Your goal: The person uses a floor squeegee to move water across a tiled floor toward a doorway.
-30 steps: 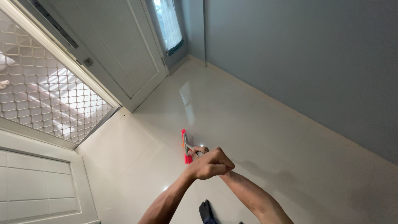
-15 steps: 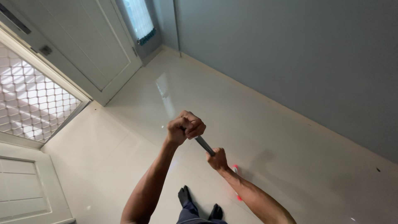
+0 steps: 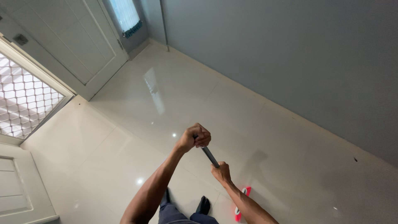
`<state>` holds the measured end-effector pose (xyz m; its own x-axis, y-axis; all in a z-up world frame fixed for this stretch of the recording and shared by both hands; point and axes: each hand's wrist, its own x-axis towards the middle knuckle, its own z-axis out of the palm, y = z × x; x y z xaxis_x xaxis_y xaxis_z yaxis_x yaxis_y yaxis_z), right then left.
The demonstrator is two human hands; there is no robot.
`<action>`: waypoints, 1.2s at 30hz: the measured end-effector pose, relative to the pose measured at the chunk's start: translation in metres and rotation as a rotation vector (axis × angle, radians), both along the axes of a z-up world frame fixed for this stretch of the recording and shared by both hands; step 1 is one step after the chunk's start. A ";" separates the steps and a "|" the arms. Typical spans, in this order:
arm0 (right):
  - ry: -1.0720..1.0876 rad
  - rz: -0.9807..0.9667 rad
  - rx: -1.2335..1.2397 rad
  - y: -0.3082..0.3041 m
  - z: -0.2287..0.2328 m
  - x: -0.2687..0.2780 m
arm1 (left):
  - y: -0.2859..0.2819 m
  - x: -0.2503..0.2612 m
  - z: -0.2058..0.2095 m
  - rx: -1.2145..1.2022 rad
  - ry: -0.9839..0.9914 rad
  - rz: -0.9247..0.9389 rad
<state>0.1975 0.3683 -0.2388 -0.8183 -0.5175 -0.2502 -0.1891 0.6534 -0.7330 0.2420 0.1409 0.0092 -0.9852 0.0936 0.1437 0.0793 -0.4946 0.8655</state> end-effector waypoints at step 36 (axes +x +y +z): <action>0.114 0.401 -0.885 -0.296 0.172 0.133 | -0.152 0.183 0.143 -0.377 0.265 0.248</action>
